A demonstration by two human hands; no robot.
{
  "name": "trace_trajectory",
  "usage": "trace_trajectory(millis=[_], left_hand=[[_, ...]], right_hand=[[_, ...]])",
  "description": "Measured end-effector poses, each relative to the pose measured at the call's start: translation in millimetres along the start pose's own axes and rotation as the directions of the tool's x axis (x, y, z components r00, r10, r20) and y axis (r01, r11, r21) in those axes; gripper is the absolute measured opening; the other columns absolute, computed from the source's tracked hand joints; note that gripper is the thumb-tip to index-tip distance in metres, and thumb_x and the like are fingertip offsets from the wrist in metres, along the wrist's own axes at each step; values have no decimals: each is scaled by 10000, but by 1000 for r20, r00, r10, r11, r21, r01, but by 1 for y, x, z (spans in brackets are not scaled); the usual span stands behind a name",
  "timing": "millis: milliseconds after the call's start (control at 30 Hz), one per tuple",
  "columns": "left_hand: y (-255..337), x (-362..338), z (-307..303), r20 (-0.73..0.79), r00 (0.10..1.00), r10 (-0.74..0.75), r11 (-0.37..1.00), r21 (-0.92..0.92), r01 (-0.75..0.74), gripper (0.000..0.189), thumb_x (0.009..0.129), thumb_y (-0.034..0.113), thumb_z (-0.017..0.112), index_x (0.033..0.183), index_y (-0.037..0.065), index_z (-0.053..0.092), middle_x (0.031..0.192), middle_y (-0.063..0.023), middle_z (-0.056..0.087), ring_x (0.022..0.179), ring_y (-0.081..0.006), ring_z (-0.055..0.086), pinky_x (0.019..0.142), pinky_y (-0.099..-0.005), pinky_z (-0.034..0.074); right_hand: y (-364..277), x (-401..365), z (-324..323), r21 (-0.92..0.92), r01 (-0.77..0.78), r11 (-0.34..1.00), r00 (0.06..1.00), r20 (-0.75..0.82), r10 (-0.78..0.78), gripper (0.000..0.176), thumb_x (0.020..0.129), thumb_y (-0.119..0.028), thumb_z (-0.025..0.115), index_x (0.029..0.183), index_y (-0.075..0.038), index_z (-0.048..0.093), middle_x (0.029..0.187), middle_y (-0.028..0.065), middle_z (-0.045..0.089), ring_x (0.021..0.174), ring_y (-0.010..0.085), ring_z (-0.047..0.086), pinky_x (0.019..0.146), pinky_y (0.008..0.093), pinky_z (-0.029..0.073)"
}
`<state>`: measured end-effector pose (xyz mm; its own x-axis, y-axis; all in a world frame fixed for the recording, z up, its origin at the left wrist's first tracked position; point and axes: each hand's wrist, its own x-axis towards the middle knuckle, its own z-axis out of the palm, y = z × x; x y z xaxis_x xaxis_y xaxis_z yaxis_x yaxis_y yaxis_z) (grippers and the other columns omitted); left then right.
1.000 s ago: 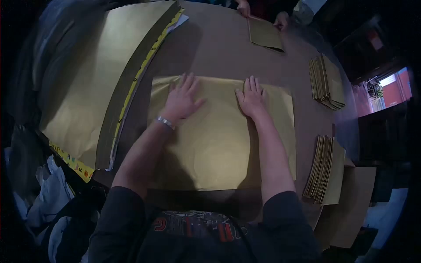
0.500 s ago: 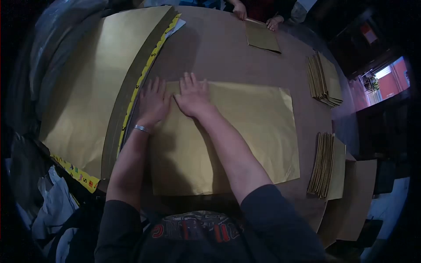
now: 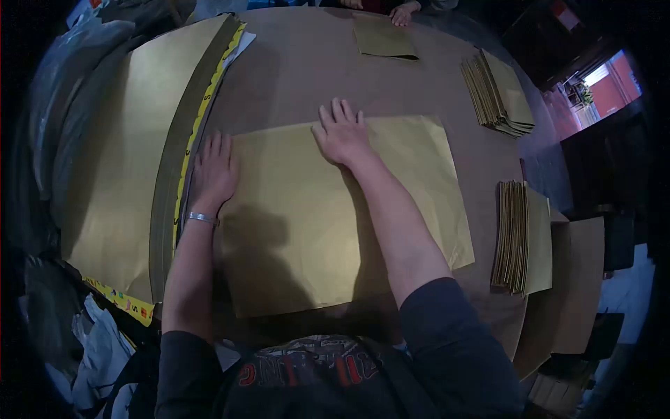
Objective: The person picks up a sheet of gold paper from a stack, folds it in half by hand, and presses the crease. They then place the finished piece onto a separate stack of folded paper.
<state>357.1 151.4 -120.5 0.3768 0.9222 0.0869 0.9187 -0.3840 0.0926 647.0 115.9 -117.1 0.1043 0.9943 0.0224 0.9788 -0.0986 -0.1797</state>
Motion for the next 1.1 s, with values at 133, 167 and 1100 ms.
trace_trajectory(millis=[133,167,1100], left_hand=[[-5,1,7,-42,999,26,999,22,-25,551,979,333,375,1459,65,335,1545,-161,263,1422,-365,231,1134,-562,194],[-7,2,9,-33,999,25,999,24,-24,556,979,332,377,1463,63,325,1545,-163,259,1421,-367,232,1130,-570,194],[-8,-27,-44,341,939,-47,330,-882,337,464,874,392,691,1129,12,611,909,-4,626,773,-71,560,653,-236,453]], right_hand=[[72,-8,-19,-57,-212,976,977,-17,211,617,990,-478,283,1504,-137,270,1585,141,152,1471,303,106,1174,524,106],[89,-11,-24,-95,-259,961,966,-26,258,613,993,-476,276,1506,-141,262,1587,138,144,1472,302,103,1176,520,110],[-21,-127,-1,-132,194,972,981,16,-193,615,988,-498,273,1478,-128,317,1567,139,213,1464,305,142,1151,578,142]])
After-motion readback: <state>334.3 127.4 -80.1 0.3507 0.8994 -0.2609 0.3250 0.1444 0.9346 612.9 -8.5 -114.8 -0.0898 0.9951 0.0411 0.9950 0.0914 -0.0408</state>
